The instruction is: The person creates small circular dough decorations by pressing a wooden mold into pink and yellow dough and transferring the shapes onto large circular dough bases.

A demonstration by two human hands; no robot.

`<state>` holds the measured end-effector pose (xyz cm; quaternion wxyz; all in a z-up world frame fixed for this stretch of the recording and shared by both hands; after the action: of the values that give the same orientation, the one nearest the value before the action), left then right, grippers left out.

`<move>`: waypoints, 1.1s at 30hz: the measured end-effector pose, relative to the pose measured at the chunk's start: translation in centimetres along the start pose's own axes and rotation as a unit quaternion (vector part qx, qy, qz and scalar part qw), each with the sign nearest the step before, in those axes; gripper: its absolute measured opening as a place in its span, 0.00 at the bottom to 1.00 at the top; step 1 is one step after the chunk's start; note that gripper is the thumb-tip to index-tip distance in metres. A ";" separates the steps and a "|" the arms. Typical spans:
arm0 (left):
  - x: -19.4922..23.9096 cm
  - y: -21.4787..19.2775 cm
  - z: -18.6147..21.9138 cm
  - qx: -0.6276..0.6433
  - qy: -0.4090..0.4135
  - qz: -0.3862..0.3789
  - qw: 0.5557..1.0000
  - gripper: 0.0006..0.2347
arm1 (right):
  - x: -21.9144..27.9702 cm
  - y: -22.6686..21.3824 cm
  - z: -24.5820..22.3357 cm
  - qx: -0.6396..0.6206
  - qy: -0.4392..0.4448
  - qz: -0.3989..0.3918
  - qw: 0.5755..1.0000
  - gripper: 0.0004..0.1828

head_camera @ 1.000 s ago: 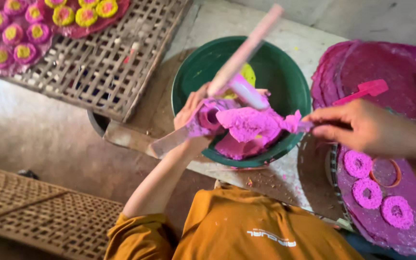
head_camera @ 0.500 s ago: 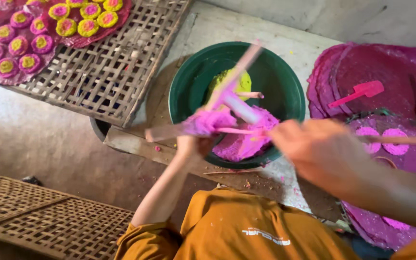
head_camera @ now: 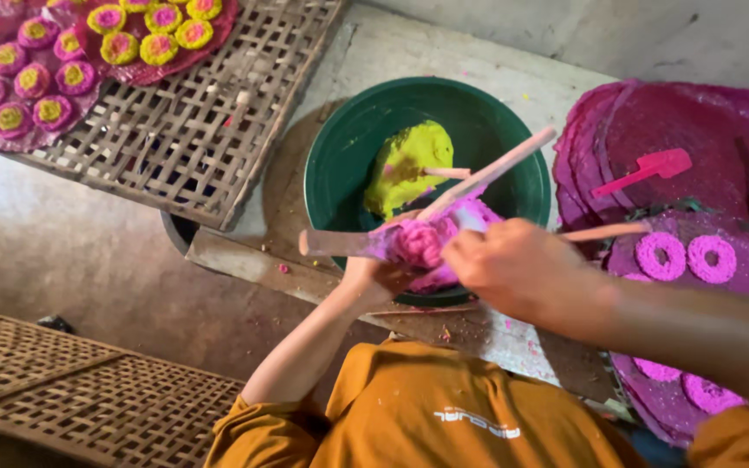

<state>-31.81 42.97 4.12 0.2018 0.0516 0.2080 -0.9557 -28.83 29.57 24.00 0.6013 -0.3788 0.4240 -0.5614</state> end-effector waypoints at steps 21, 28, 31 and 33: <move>-1.7 -6.4 4.4 -0.203 0.063 0.099 0.972 0.28 | 4.2 -2.9 3.0 -0.029 0.145 -0.087 0.985 0.16; -1.7 -3.0 6.0 -0.202 0.228 0.131 0.943 0.22 | -0.4 3.4 -1.5 0.056 0.068 -0.013 0.996 0.08; -2.1 -4.0 4.3 -0.203 0.051 0.097 0.973 0.26 | 0.4 1.3 -0.6 0.006 0.097 0.003 0.995 0.08; -2.4 -6.5 3.7 -0.204 0.033 0.159 0.965 0.25 | 2.6 -0.4 1.1 -0.037 0.167 -0.023 0.985 0.11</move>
<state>-32.32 47.69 10.41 0.3505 0.0736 0.3938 -0.8465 -27.95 26.97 24.51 0.4944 -0.3111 0.5306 -0.6142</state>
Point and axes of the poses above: each hand's wrist, its own x-axis away from the middle knuckle, its own y-axis out of the palm, z = x × y, the point moved 4 cm from there along -x, towards the middle knuckle, and after that the axes turned 13 degrees about z, right-handed, at the moved point
